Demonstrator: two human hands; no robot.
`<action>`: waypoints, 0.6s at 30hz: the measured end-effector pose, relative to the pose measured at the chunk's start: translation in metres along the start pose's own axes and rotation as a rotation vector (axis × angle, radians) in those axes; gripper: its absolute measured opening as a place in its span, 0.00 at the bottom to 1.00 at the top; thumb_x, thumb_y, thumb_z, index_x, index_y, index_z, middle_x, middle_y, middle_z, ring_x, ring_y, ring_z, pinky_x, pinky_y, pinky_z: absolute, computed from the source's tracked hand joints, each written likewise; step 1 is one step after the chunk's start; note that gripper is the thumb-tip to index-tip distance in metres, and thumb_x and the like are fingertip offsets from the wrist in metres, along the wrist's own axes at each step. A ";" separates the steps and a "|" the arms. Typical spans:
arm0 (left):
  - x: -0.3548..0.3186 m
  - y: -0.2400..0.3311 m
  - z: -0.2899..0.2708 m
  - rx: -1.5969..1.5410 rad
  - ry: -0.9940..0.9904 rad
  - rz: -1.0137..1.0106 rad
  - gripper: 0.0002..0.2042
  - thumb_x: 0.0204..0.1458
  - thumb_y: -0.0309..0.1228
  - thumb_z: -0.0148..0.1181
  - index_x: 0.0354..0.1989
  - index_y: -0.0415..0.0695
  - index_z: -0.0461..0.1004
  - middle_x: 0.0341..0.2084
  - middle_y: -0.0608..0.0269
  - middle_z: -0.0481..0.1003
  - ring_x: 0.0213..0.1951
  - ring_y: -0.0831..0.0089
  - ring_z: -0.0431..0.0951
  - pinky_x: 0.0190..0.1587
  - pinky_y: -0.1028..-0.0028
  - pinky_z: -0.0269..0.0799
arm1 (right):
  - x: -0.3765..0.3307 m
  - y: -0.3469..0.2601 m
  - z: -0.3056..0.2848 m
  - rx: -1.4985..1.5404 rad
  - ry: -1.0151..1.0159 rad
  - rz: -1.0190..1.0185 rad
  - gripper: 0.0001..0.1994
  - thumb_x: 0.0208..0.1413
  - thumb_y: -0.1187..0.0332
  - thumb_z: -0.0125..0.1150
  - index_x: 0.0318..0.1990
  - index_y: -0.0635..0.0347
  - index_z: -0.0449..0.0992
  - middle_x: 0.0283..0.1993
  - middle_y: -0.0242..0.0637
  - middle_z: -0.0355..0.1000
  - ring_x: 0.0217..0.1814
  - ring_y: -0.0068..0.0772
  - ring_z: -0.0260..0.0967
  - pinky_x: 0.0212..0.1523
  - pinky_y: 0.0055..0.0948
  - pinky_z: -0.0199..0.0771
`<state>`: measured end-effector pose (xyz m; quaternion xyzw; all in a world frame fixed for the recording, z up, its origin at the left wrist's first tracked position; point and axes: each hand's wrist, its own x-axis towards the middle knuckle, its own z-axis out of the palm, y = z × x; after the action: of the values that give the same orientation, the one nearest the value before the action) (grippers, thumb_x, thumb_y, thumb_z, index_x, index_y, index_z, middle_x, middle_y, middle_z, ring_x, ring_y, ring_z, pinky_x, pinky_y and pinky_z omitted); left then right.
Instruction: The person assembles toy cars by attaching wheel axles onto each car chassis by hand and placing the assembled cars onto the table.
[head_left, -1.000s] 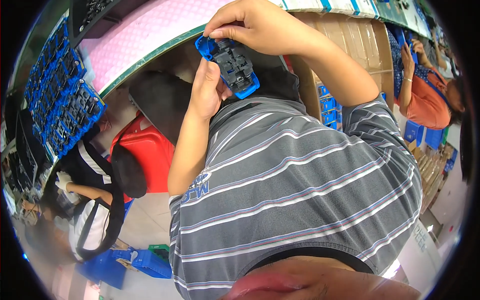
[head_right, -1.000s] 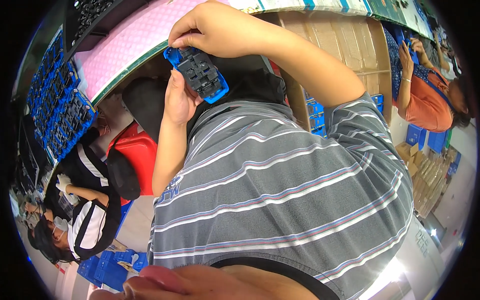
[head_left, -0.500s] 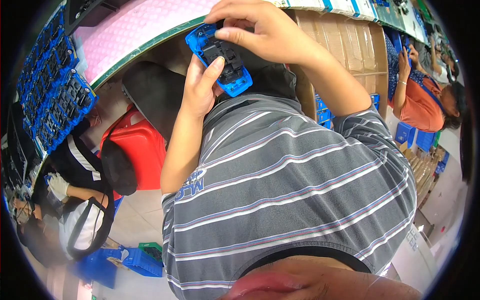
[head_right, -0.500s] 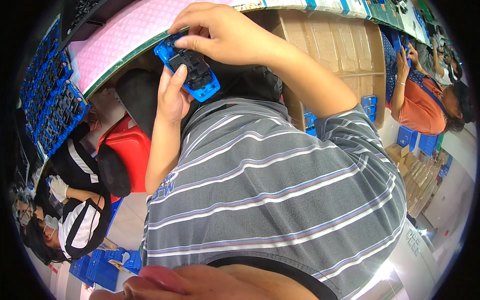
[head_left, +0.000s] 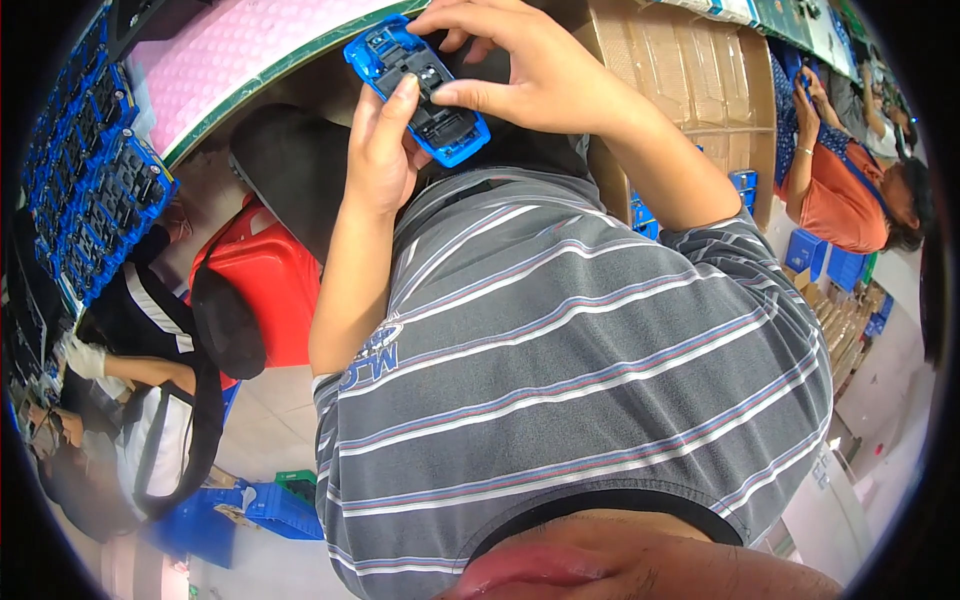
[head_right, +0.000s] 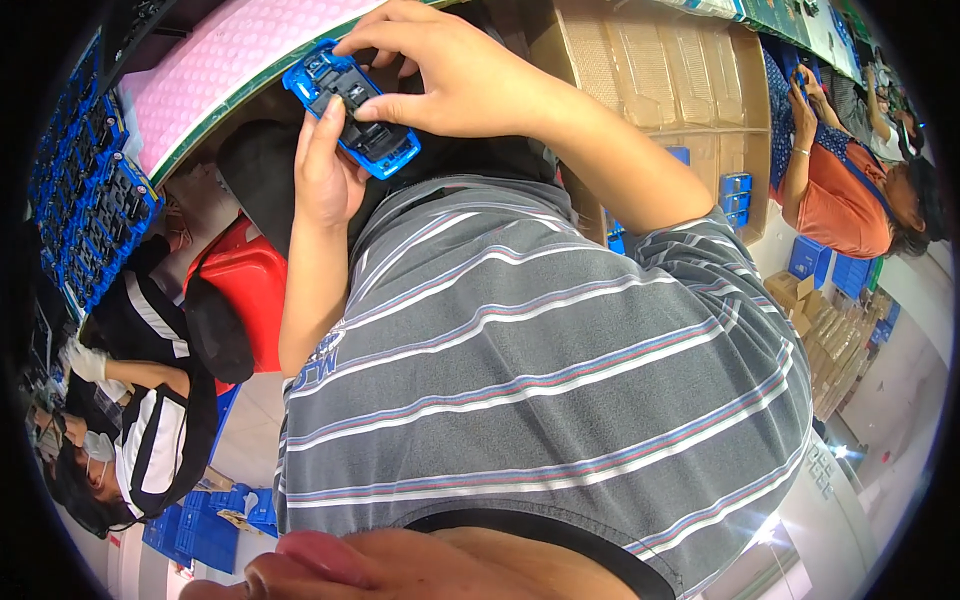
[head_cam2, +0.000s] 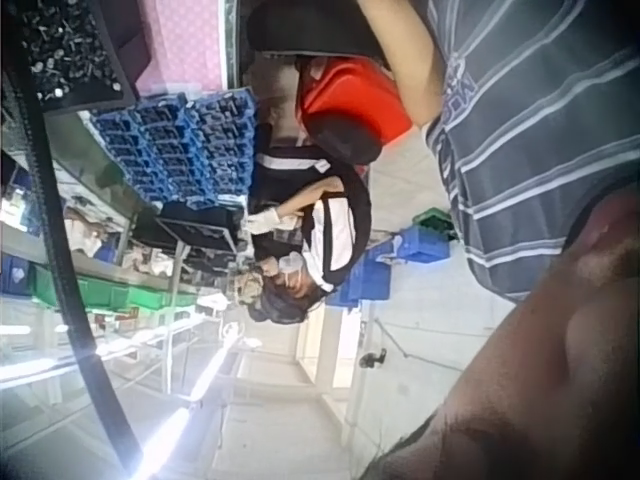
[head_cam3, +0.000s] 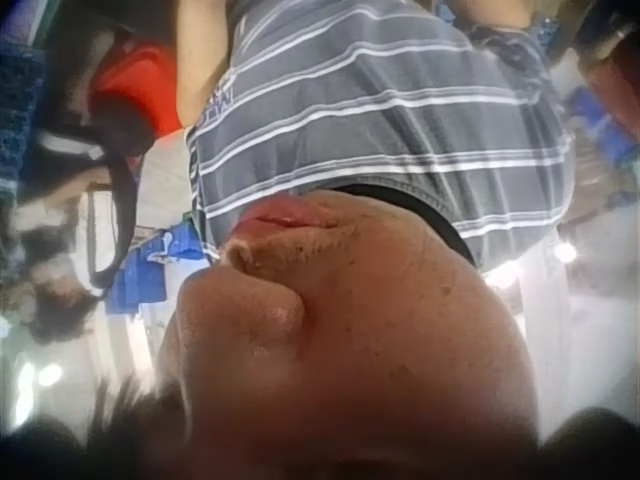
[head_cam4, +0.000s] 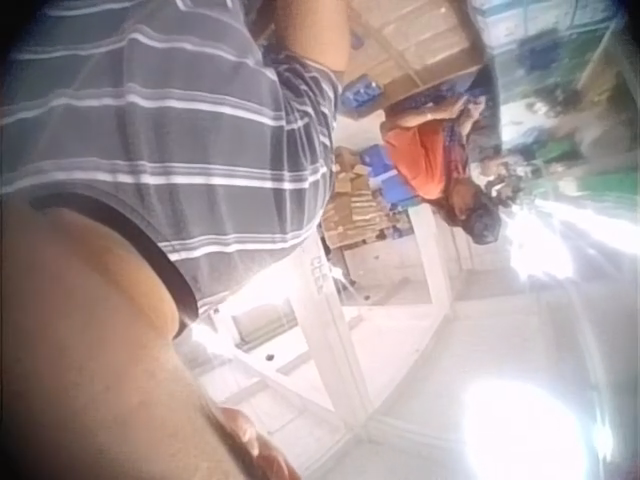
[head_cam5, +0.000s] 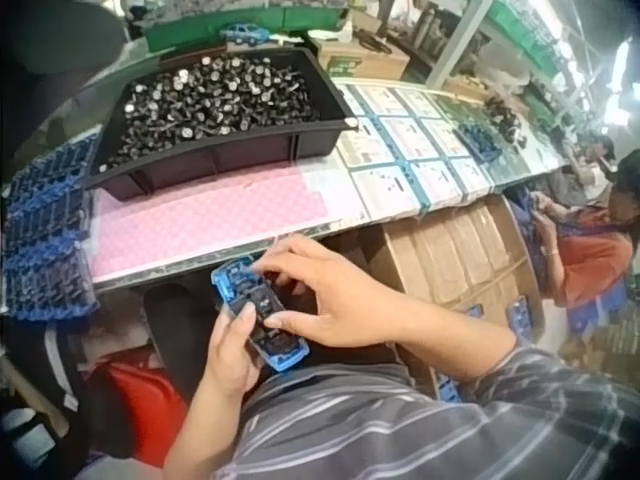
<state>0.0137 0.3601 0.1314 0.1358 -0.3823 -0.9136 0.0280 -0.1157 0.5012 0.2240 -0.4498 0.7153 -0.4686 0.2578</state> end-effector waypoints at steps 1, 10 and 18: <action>0.000 0.000 -0.006 0.009 -0.030 0.005 0.22 0.63 0.39 0.53 0.61 0.42 0.60 0.48 0.59 0.74 0.45 0.73 0.81 0.40 0.72 0.84 | -0.002 0.001 0.001 -0.035 -0.022 0.008 0.29 0.51 0.71 0.69 0.61 0.65 0.67 0.52 0.44 0.66 0.46 0.36 0.69 0.47 0.31 0.74; -0.004 0.005 0.001 0.036 0.015 0.014 0.21 0.63 0.35 0.53 0.61 0.43 0.60 0.45 0.60 0.73 0.45 0.72 0.80 0.40 0.71 0.85 | -0.002 -0.001 0.006 0.054 -0.034 0.138 0.28 0.52 0.73 0.67 0.61 0.67 0.67 0.51 0.45 0.66 0.42 0.34 0.70 0.42 0.28 0.75; -0.003 0.000 -0.002 0.079 0.019 0.044 0.19 0.62 0.32 0.53 0.60 0.40 0.62 0.47 0.60 0.73 0.48 0.72 0.78 0.50 0.69 0.78 | -0.002 0.001 0.007 0.093 -0.036 0.130 0.27 0.53 0.75 0.65 0.61 0.69 0.66 0.51 0.47 0.66 0.43 0.35 0.70 0.42 0.29 0.75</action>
<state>0.0172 0.3590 0.1303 0.1371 -0.4206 -0.8956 0.0463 -0.1095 0.5003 0.2199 -0.3983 0.7157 -0.4754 0.3213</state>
